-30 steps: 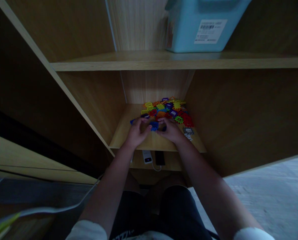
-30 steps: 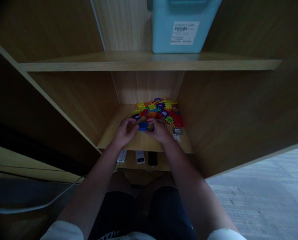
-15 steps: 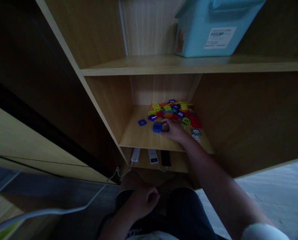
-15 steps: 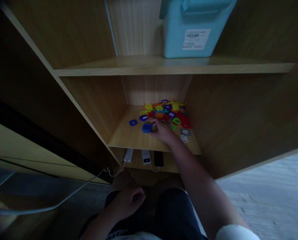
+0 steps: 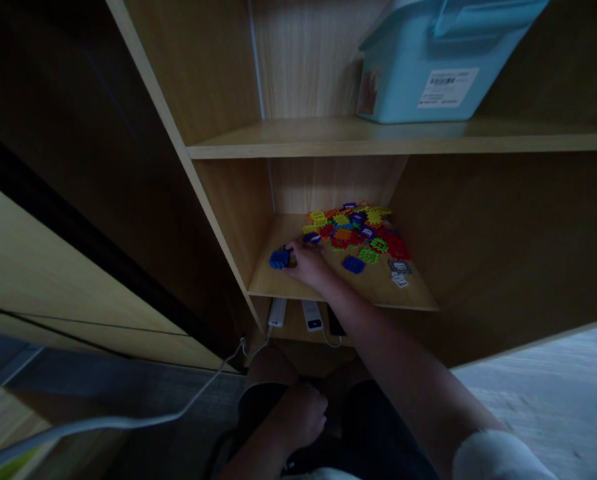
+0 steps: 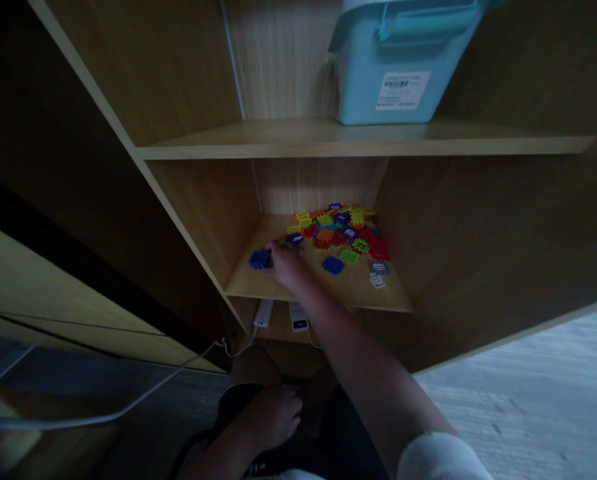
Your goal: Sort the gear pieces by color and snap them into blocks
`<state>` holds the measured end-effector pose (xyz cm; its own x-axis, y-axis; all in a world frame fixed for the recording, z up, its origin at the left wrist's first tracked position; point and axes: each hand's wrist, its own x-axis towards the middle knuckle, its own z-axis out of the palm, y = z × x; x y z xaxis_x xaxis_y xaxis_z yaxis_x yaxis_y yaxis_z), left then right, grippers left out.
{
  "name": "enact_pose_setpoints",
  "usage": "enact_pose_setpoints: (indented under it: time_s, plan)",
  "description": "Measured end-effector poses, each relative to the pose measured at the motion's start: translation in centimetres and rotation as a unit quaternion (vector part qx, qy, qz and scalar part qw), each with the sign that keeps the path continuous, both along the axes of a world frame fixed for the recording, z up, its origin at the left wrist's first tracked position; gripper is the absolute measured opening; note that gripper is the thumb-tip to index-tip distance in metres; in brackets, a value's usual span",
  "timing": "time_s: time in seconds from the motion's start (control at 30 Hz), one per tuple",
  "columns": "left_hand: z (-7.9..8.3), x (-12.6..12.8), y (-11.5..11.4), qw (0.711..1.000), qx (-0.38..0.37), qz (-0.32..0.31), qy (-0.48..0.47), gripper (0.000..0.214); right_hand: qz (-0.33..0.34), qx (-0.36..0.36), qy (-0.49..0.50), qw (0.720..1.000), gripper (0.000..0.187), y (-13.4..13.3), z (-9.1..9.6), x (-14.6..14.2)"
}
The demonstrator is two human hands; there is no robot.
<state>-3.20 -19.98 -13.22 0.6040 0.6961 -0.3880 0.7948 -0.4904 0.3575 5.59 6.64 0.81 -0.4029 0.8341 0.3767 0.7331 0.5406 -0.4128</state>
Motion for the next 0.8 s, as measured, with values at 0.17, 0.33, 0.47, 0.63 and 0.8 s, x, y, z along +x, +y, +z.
enact_pose_setpoints:
  time_s: [0.17, 0.33, 0.47, 0.63, 0.8]
  plan:
    - [-1.0, 0.7, 0.3, 0.997, 0.023, -0.042, 0.057, 0.031, -0.018, 0.001, 0.009, 1.0, 0.057, 1.8, -0.2, -3.6]
    - [-1.5, 1.1, 0.4, 0.996, 0.03, -0.053, 0.063, 0.032, -0.031, 0.006, 0.021, 0.999, 0.053, 3.2, -1.1, -4.8]
    - [-1.9, 1.1, 0.0, 0.995, 0.03, -0.064, 0.063, 0.033, -0.027, 0.02, 0.03, 0.999, 0.049, 3.0, -1.6, -4.7]
    - [-1.8, 0.7, -0.4, 0.997, 0.044, -0.062, 0.028, 0.034, -0.021, 0.019, 0.052, 0.998, 0.054, 2.3, -1.8, -3.8]
    - [-1.9, 0.4, -0.4, 0.998, 0.026, -0.046, 0.031, 0.033, 0.008, -0.006, 0.066, 0.998, 0.05, 2.1, -1.7, -3.6]
